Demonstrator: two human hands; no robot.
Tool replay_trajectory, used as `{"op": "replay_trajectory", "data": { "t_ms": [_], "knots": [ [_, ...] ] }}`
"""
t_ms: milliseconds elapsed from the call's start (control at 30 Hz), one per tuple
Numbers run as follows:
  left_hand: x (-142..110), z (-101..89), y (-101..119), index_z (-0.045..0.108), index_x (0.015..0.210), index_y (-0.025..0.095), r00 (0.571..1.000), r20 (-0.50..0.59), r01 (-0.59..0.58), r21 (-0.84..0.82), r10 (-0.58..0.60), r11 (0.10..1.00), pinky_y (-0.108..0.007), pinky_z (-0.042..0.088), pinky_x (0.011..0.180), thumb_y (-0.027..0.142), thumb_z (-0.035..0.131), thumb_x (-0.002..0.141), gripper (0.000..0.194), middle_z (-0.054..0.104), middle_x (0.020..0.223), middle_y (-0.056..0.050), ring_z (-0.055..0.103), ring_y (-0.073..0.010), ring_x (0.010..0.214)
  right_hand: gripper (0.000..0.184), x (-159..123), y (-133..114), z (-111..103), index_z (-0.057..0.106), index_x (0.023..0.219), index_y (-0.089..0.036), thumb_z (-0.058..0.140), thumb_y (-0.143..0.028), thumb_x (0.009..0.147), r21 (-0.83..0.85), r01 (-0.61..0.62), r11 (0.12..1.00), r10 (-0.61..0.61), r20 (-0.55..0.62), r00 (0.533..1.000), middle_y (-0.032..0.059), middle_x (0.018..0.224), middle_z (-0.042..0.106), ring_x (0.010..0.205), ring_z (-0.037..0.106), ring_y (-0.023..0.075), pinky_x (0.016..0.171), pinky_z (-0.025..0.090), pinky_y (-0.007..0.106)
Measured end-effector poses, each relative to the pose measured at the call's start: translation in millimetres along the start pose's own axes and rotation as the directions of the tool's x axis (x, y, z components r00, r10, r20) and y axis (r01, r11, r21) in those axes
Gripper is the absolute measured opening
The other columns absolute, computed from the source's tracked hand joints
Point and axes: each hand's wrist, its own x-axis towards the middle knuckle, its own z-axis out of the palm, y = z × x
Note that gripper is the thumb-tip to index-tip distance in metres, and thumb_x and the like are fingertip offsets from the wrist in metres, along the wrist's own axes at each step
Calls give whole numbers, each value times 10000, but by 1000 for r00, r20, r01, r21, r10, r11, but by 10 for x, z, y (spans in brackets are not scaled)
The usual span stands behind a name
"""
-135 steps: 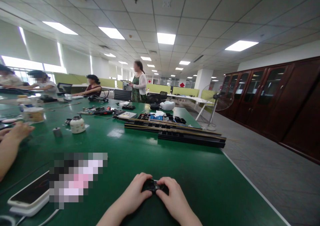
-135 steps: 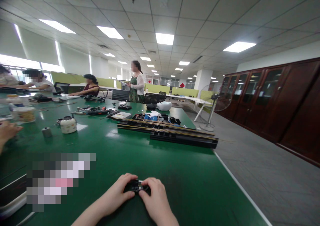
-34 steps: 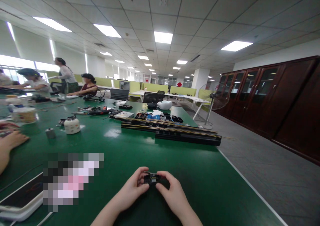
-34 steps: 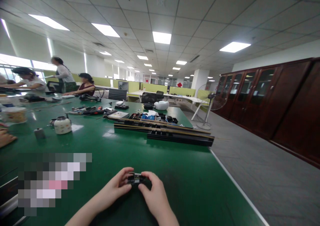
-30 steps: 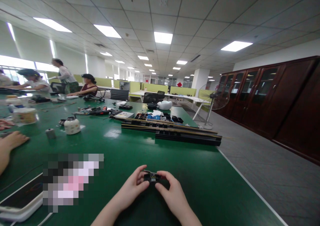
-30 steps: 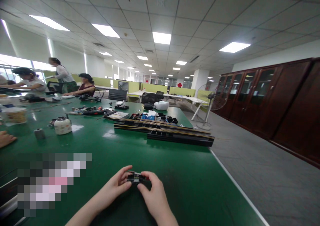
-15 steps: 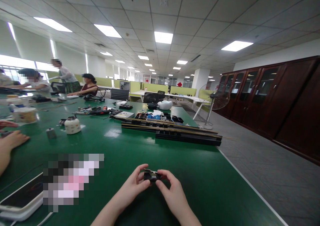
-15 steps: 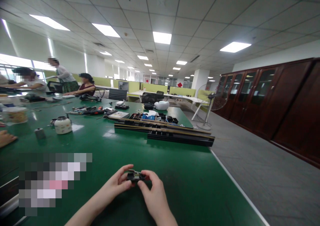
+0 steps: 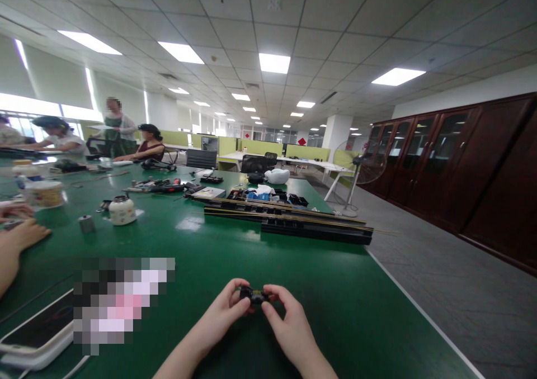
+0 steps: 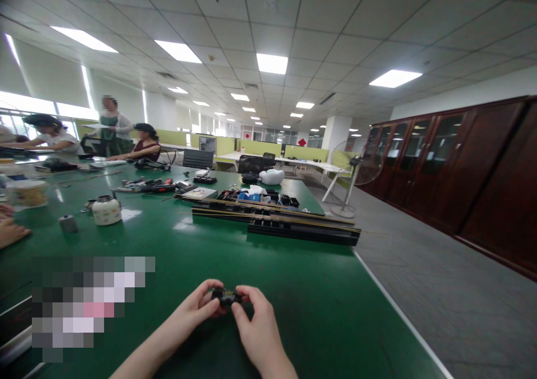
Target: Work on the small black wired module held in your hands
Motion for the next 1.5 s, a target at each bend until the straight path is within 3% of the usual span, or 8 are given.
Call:
{"op": "replay_trajectory", "data": {
  "t_ms": [400,567,733,967,1500],
  "knots": [
    [42,-57,-114,454,1069,231,1000,10,1,-46,0,999,-391,384,909,478,744,583,618,652,991,-66,596,-241,972,300,6,23,9,616,1021,-220,554,-365,765,1,-49,999,49,20,999,51,1021,666,956,605,209,871,465,333],
    [27,-35,-68,491,1009,223,999,6,-39,-21,39,999,-384,357,951,441,744,601,527,634,1028,-65,557,-237,1045,280,11,26,24,609,1018,-220,533,-356,785,15,-39,999,39,36,999,50,1024,659,956,599,200,878,458,332],
    [47,-49,-91,517,973,224,997,-13,-71,-20,71,997,-391,374,934,416,758,589,492,618,1019,-59,554,-243,1045,269,11,29,34,615,1010,-222,546,-338,777,42,-4,999,3,26,1000,52,1009,660,920,602,202,852,461,341],
    [65,-34,-139,495,975,235,999,15,-28,-62,29,998,-379,406,877,414,783,550,543,630,1003,-62,578,-248,1003,221,15,7,44,641,948,-249,600,-262,731,41,57,998,-58,18,998,31,988,645,903,595,187,809,462,303],
    [46,-33,-120,495,989,226,998,61,-1,-65,5,998,-375,377,911,388,774,577,524,625,1020,-63,564,-235,1022,176,19,36,45,677,895,-241,613,-254,731,2,-8,1000,8,31,999,61,1094,613,1077,550,222,969,392,366]
  ]
}}
